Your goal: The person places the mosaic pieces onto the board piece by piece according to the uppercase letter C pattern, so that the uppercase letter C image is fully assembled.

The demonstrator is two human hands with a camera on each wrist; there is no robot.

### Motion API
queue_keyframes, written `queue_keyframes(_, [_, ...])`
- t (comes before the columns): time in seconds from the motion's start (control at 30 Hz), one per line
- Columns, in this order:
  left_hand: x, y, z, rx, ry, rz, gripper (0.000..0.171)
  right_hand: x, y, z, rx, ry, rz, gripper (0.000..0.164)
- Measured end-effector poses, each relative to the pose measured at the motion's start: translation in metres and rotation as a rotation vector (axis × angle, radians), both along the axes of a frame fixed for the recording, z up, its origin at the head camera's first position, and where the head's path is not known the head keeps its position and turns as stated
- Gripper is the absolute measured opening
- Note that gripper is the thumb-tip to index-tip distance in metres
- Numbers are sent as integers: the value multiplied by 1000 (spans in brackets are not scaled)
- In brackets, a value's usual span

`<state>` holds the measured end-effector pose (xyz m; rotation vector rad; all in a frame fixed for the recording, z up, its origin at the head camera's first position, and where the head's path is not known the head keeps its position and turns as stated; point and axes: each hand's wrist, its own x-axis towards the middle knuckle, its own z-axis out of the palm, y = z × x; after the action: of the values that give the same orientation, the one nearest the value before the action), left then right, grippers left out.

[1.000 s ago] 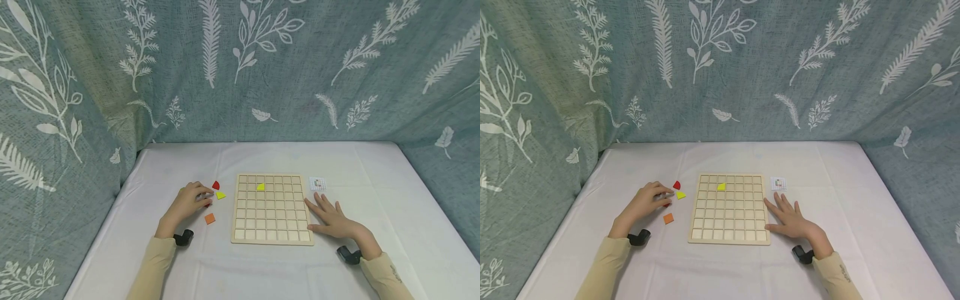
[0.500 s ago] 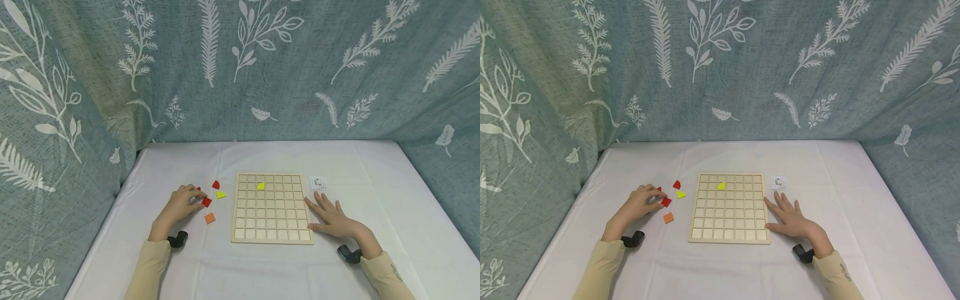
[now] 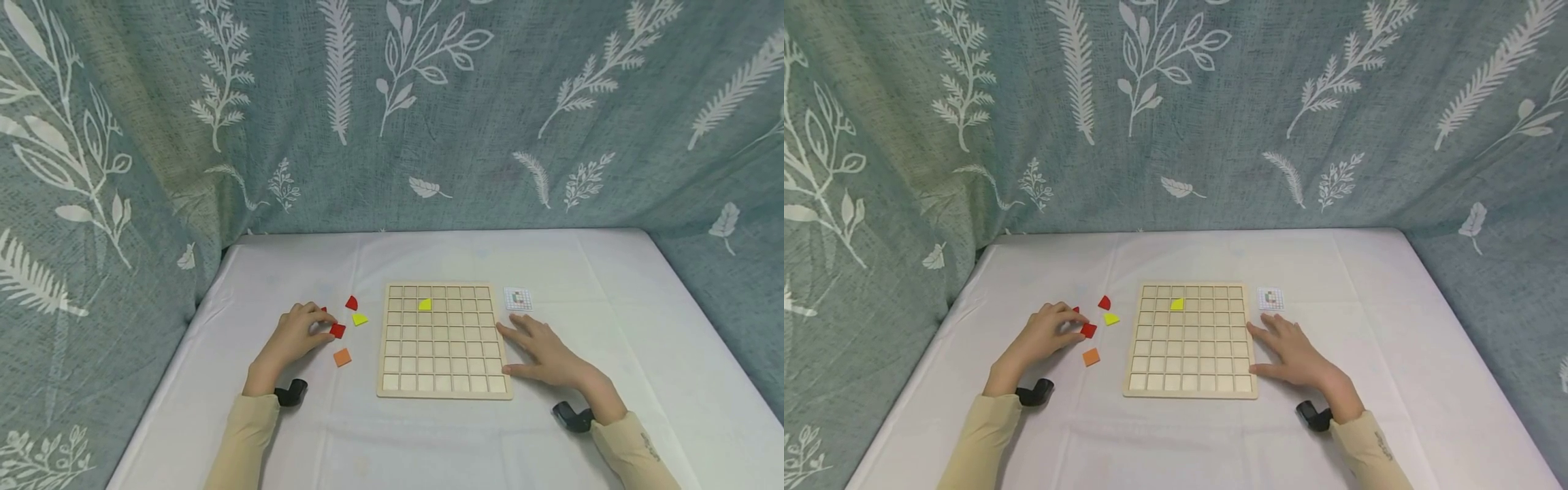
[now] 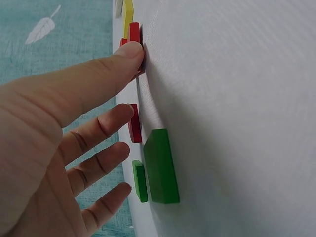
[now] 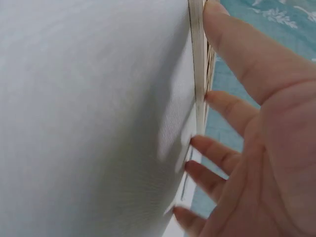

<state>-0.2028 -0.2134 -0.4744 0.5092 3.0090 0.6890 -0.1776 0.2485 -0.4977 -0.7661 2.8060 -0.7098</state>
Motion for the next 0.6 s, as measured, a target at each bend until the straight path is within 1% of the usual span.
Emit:
queue_keyframes(0.13, [-1,-2,-1,-3,-3,1,25,-5,1,1,-14,62,46,76])
queue_keyframes(0.2, [-1,-3,-2,-6,-2,2,25,-9,1,2,-30,71,68,77])
queue_keyframes(0.27, [-1,-3,-2,-2,-2,3,25,-13,1,4,-43,52,75,78])
queue_keyframes(0.47, [0,-4,0,1,-3,7,25,-32,4,4,-114,-77,99,81])
queue_keyframes(0.6, [1,-5,0,-1,1,9,25,-39,6,3,-151,-106,137,81])
